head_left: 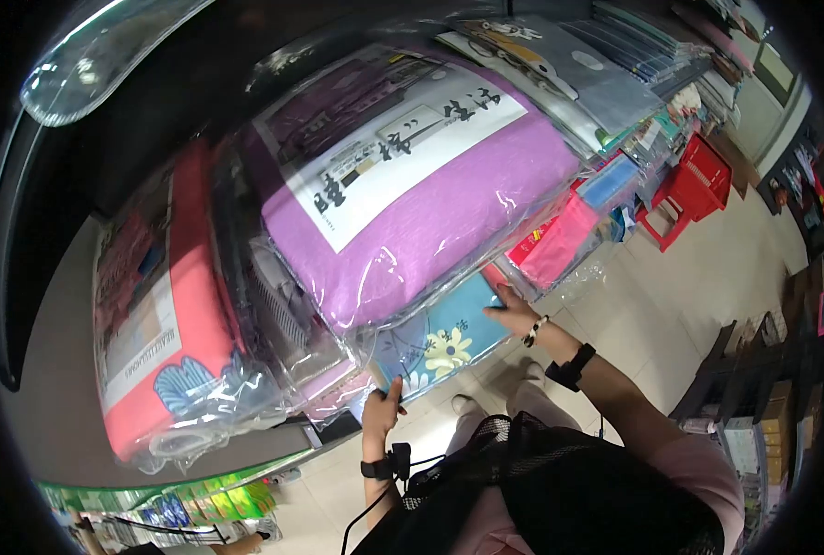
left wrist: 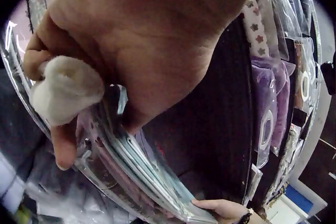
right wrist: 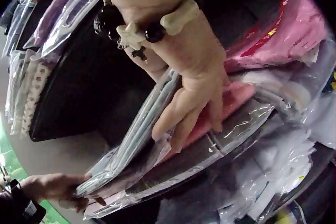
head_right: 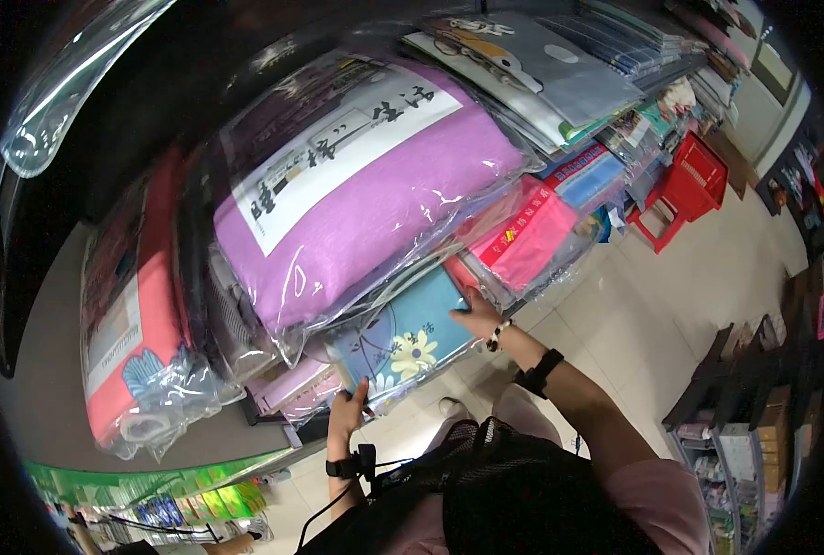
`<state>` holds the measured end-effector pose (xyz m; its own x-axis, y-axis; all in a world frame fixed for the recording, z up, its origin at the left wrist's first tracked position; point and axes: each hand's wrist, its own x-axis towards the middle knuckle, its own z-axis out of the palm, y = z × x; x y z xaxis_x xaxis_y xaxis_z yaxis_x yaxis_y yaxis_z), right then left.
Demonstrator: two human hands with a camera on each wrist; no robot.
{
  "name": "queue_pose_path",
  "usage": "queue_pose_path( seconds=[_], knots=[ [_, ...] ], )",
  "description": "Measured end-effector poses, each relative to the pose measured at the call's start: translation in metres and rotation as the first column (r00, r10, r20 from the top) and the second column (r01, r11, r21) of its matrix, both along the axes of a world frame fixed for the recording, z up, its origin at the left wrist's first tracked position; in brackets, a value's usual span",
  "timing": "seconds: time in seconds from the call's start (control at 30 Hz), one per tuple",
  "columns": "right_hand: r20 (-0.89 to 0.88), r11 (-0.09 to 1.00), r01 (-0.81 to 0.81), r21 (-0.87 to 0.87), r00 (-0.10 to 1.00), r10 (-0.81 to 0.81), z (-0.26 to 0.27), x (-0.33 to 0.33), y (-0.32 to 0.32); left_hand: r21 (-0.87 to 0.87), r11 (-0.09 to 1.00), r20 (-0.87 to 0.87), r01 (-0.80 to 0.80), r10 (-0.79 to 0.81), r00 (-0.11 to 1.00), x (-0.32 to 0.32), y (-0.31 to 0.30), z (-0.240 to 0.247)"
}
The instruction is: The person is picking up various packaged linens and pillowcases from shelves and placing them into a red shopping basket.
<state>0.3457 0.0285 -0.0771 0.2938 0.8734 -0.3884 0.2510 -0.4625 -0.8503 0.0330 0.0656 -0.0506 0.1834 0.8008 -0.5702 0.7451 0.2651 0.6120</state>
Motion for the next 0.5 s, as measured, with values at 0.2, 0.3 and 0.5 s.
queue_pose_path(
  seconds=[0.2, 0.3, 0.5],
  knots=[
    [0.359, 0.999, -0.028, -0.046, 0.932, 0.043, 0.048, -0.023, -0.030, -0.155, 0.984, -0.189, 0.090, -0.119, 0.975, 0.001, -0.017, 0.034],
    [0.212, 0.987, -0.108, -0.118, 0.968, 0.131, 0.111, -0.033, -0.047, -0.068, 0.991, -0.260, 0.112, -0.126, 0.957, 0.007, -0.036, 0.057],
    [-0.078, 0.988, -0.152, 0.033, 0.985, 0.154, 0.127, -0.018, -0.077, -0.012, 0.995, 0.231, -0.101, 0.101, 0.968, 0.041, -0.059, 0.101]
  ],
)
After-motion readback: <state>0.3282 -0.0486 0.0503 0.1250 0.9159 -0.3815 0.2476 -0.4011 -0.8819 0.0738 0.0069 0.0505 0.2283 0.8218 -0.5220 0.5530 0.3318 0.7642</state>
